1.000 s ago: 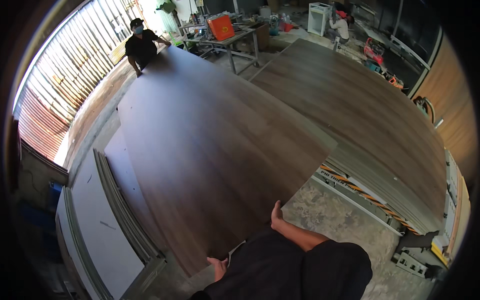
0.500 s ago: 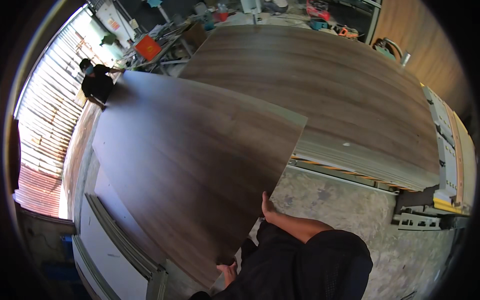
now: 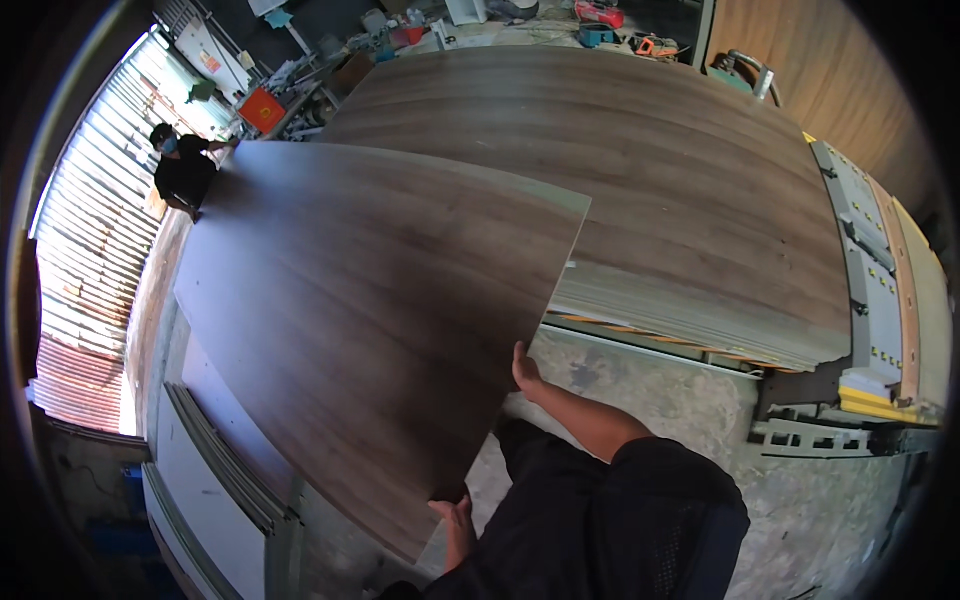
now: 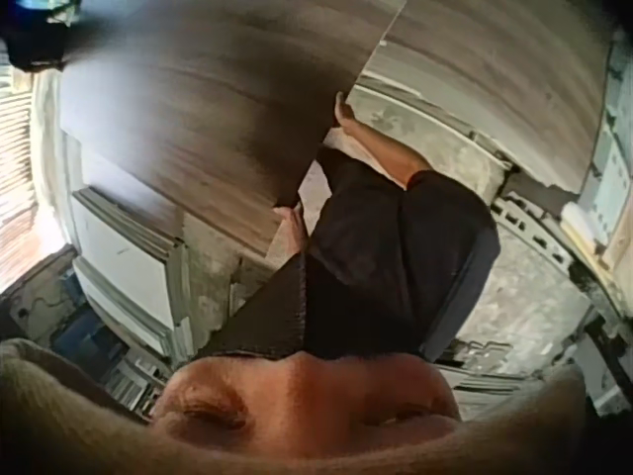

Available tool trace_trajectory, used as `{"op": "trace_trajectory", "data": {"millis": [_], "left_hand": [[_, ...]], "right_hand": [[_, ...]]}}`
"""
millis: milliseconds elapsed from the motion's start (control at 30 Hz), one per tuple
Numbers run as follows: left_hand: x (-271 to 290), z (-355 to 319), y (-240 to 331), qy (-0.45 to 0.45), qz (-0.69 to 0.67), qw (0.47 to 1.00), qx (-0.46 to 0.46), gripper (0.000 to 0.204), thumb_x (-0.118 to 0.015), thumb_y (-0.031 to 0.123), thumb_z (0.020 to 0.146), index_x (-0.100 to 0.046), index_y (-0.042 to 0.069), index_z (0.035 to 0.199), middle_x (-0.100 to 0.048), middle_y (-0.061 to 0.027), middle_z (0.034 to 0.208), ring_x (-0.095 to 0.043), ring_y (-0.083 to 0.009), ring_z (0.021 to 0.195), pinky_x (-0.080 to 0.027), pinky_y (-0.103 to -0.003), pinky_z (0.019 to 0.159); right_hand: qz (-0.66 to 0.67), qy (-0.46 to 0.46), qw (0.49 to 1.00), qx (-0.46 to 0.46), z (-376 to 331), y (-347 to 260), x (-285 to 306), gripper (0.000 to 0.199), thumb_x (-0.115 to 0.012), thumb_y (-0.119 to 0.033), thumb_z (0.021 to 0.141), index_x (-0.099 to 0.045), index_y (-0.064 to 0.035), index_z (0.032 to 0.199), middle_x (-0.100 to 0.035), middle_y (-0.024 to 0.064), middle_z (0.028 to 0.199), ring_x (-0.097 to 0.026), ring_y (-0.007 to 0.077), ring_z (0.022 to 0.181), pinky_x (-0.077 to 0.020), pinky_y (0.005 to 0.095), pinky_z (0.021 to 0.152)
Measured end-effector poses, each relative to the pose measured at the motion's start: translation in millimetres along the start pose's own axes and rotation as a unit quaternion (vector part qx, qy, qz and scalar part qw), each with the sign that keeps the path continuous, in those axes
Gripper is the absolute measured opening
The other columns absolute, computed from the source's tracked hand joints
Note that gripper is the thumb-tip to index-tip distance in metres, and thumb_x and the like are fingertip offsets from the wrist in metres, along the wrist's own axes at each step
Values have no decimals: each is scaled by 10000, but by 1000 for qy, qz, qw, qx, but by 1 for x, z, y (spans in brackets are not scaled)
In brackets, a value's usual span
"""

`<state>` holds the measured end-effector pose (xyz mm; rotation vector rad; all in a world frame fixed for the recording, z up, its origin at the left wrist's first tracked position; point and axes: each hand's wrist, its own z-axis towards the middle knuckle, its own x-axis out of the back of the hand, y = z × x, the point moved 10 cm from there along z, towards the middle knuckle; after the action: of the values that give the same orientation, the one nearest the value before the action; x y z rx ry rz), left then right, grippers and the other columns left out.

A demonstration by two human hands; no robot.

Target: The person carries large wooden panels together with an assistant and places them onto a machine surface by hand.

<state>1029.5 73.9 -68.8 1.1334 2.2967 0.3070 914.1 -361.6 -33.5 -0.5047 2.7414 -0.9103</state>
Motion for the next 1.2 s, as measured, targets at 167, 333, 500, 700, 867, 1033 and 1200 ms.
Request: {"op": "trace_trajectory", "data": {"millis": [167, 333, 500, 700, 867, 1033, 1200], "left_hand": [[3, -41, -77, -62, 48, 996, 43, 619, -307, 595, 993, -585, 125, 1284, -609, -76, 1295, -592, -327, 1130, -524, -476, 908], [99, -80, -74, 141, 26, 989, 37, 633, -334, 614, 981, -572, 96, 1257, -600, -94, 1263, -567, -328, 1136, -520, -440, 909], [129, -171, -106, 631, 62, 768, -93, 529, -663, 503, 732, -662, 126, 1103, -575, -159, 1272, -539, -338, 1161, -496, -496, 890], [140, -161, -150, 399, -4, 917, 0, 696, -361, 731, 879, -607, 203, 1260, -633, 32, 1212, -526, -215, 1193, -444, -358, 982], [122, -162, -199, 252, -12, 967, -16, 624, -386, 674, 876, -627, 199, 1201, -649, 35, 1154, -564, -225, 1132, -455, -365, 936], [123, -178, -236, 266, -47, 963, -22, 556, -414, 621, 867, -635, 196, 1151, -653, 31, 1114, -578, -230, 1089, -459, -372, 895], [143, -203, -248, 293, -32, 955, -29, 489, -443, 569, 858, -643, 194, 1101, -656, 28, 1074, -592, -235, 1045, -463, -379, 854]], "right_hand": [[-84, -9, 995, -51, -12, 10, 116, 868, -287, -710, 953, -599, 70, 1174, -693, 262, 977, -716, 348, 829, -563, 481, 665], [-357, -208, 909, 43, -120, -75, 161, 597, -479, -538, 969, -680, 23, 1004, -718, 178, 830, -712, 316, 759, -551, 433, 692], [-272, 78, 828, 484, -146, -283, 293, 206, -668, -246, 915, -694, -45, 952, -706, 117, 767, -708, 240, 704, -536, 355, 652], [-331, 107, 718, 602, -36, -470, 262, 176, -537, -80, 916, -637, -39, 1055, -671, 193, 987, -645, 386, 939, -522, 442, 811], [-556, 90, 582, 587, 153, -568, 201, 466, -514, -18, 884, -563, -125, 1336, -521, 109, 1414, -488, 327, 1302, -444, 438, 1035], [-782, 2, 454, 427, 244, -592, 182, 626, -515, -27, 878, -466, -235, 1466, -331, -28, 1594, -335, 254, 1453, -369, 452, 1125], [-794, -9, 447, 412, 246, -579, 279, 671, -524, -48, 901, -378, -274, 1515, -301, -89, 1602, -312, 227, 1465, -331, 456, 1161]]}}
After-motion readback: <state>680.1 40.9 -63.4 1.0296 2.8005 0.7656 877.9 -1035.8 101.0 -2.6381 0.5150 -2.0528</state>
